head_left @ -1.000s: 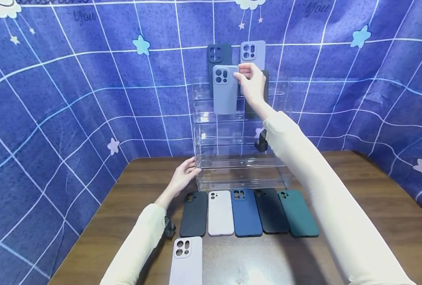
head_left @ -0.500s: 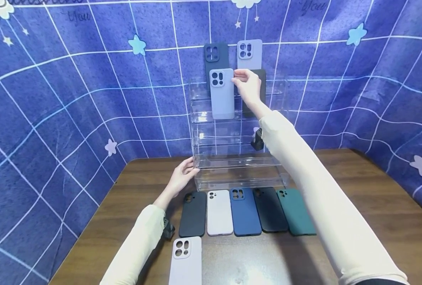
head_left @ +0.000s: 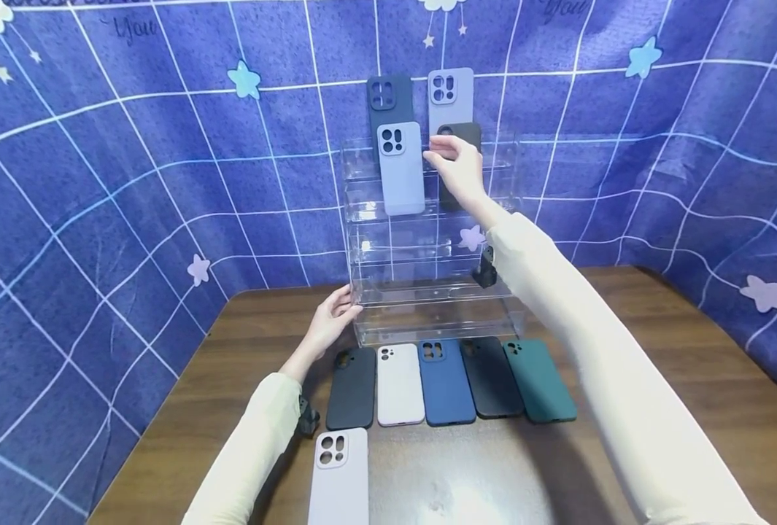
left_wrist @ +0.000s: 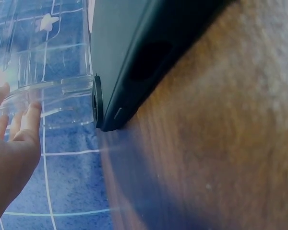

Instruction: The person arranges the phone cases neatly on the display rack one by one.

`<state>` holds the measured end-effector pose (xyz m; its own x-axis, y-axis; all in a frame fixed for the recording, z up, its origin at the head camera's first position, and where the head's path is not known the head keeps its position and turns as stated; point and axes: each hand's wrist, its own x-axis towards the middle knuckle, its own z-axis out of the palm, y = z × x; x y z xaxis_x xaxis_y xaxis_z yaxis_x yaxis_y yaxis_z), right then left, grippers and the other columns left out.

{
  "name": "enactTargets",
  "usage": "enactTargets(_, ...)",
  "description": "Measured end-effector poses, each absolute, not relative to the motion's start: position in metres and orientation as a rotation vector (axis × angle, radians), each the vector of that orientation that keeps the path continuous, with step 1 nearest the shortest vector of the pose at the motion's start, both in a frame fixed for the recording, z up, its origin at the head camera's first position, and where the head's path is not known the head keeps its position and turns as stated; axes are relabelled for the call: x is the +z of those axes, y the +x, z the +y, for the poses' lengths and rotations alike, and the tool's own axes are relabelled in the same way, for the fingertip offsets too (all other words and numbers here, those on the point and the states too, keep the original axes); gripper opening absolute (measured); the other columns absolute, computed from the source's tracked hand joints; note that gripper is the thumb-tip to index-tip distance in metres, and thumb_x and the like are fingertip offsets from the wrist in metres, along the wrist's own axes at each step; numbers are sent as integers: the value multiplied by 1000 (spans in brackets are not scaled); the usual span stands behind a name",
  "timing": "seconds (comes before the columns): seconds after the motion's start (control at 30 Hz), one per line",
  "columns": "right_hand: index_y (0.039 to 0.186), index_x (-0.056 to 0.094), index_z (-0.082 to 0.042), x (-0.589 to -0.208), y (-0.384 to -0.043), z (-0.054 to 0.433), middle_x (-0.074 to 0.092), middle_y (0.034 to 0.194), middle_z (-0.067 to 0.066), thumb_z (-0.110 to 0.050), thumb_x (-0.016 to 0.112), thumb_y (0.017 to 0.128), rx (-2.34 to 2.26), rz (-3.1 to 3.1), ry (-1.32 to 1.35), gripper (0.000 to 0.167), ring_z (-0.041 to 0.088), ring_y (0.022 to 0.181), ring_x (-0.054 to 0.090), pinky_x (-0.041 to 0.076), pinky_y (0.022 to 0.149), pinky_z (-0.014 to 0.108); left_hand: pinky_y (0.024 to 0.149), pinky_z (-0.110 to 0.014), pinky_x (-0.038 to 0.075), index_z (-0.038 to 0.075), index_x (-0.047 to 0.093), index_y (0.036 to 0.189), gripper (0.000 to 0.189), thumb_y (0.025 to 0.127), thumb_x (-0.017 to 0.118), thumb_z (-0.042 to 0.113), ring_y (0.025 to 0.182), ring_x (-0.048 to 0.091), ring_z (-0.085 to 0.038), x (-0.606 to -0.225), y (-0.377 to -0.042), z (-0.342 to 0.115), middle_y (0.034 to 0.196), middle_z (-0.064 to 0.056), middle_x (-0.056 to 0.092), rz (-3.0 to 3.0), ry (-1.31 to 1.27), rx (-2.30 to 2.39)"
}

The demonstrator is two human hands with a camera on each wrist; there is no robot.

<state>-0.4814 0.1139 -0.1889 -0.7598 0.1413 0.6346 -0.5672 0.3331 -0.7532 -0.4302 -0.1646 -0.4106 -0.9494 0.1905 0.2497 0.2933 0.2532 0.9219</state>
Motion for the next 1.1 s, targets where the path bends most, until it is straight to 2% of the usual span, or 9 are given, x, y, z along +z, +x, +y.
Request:
enactTargets(0.1, 120, 62, -2, -193, -474, 117, 66, 116, 14, -14, 70, 84, 1477, -2000, 388, 38, 20, 105, 65, 51, 91, 22, 100, -35, 46, 10, 37, 143, 61, 90, 64, 20, 119, 55, -29, -410, -431, -166, 132, -20, 53, -2426, -458, -1823)
enactTargets(0.27, 125, 59, -4, -198, -461, 121, 64, 120, 13, -17, 70, 84, 1511, -2033, 435, 44, 20, 109, 63, 49, 94, 22, 93, -27, 50, 9, 35, 144, 62, 90, 63, 19, 118, 55, -30, -410, -432, -168, 133, -22, 52, -2430, -478, -1828)
enactTargets(0.47, 129, 56, -5, -205, -449, 133, 63, 123, 12, -20, 70, 85, 1547, -2055, 476, 48, 20, 112, 61, 47, 98, 23, 88, -18, 49, 9, 34, 145, 62, 91, 63, 19, 119, 54, -30, -409, -433, -168, 134, -25, 49, -2415, -509, -1841)
enactTargets(0.63, 131, 54, -7, -217, -437, 150, 61, 127, 9, -25, 70, 85, 1552, -2101, 440, 52, 19, 115, 59, 45, 100, 25, 90, -22, 50, 8, 32, 145, 63, 91, 62, 19, 119, 53, -31, -411, -433, -167, 134, -23, 49, -2437, -504, -1839)
enactTargets(0.77, 130, 55, -7, -223, -427, 161, 61, 126, 11, -22, 70, 85, 1587, -2074, 445, 51, 22, 116, 58, 45, 101, 26, 88, -22, 51, 8, 31, 146, 64, 91, 62, 19, 119, 52, -31, -412, -432, -166, 135, -22, 48, -2453, -499, -1853)
enactTargets(0.9, 130, 56, -7, -228, -418, 172, 61, 126, 12, -21, 71, 84, 1584, -2060, 443, 50, 24, 117, 58, 45, 101, 26, 88, -23, 51, 8, 30, 146, 63, 92, 61, 17, 116, 53, -27, -410, -431, -166, 135, -22, 48, -2458, -488, -1871)
enactTargets(1.1, 131, 55, -8, -238, -410, 192, 59, 128, 12, -23, 71, 84, 1549, -2088, 444, 51, 27, 119, 56, 45, 102, 29, 97, -42, 48, 8, 27, 147, 64, 93, 59, 18, 114, 54, -25, -407, -430, -165, 137, -25, 45, -2456, -478, -1864)
